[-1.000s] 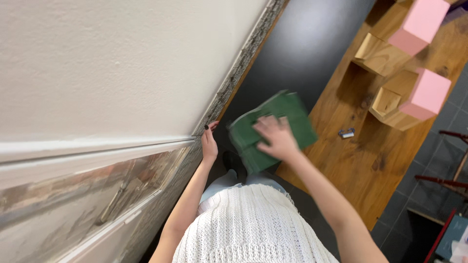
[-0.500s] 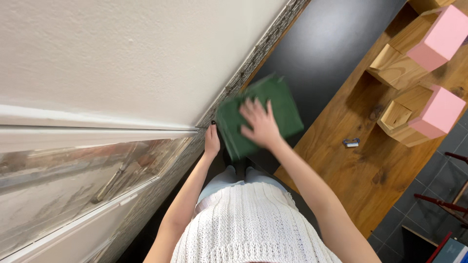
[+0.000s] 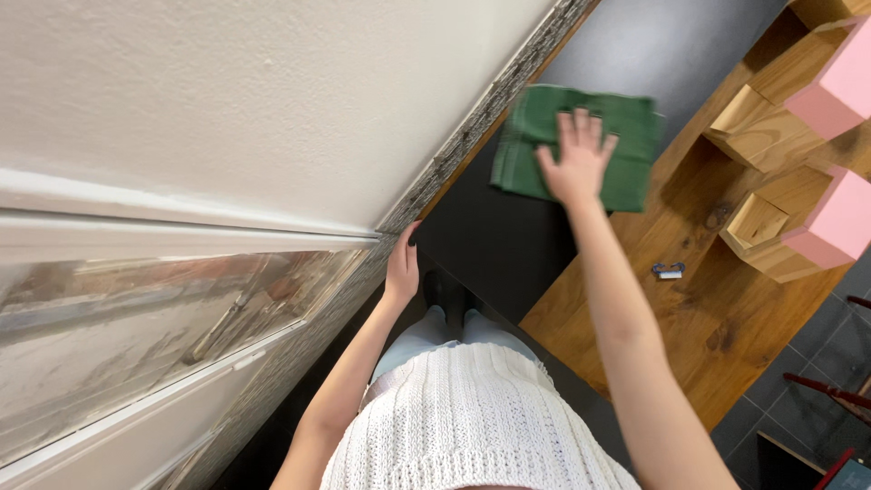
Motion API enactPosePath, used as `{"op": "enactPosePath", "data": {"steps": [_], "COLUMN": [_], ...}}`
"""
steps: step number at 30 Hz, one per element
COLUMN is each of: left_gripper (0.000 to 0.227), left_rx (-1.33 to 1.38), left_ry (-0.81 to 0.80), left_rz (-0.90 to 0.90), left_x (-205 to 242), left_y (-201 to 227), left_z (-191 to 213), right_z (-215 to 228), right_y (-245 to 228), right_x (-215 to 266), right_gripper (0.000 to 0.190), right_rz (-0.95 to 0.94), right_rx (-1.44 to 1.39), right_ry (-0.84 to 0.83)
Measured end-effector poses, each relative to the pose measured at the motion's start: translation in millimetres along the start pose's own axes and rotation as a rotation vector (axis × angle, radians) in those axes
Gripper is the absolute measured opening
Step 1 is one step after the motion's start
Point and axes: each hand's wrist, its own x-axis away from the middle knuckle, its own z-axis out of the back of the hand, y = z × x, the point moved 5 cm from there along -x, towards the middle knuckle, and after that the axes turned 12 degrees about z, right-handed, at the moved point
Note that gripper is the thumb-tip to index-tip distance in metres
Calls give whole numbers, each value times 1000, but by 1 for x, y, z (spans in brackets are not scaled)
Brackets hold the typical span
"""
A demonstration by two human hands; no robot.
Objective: The person wipes a black shelf and several wooden hexagonal structures using a green cloth.
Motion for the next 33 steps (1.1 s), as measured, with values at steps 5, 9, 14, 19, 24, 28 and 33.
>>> {"op": "enactPosePath", "data": {"steps": [5, 9, 14, 19, 24, 28, 33], "left_gripper": [55, 67, 71, 69, 64, 59, 57], "left_rx": [-650, -924, -964, -972, -929, -891, -849], "left_ry": [84, 81, 49, 92, 119, 141, 107], "left_rz": [-328, -434, -446, -482, -504, -481, -475], "left_x": [11, 20, 26, 21, 19, 19, 21], "left_y": [-6, -25, -26, -45, -47, -51, -47], "left_z": [-13, -26, -29, -29, -28, -25, -22], "right_z": [10, 21, 32, 11, -3, 8, 20], "right_y": [-113, -112, -14, 65, 1, -92, -80], "right_x": [39, 129, 114, 4, -24, 44, 118], "right_gripper": [67, 69, 71, 68, 71, 72, 68], "right_rz": [283, 324, 218, 38, 46, 360, 517], "right_rx": [-97, -94, -12, 17, -13, -118, -179], "right_ry": [-16, -137, -112, 155, 275, -37, -345]}}
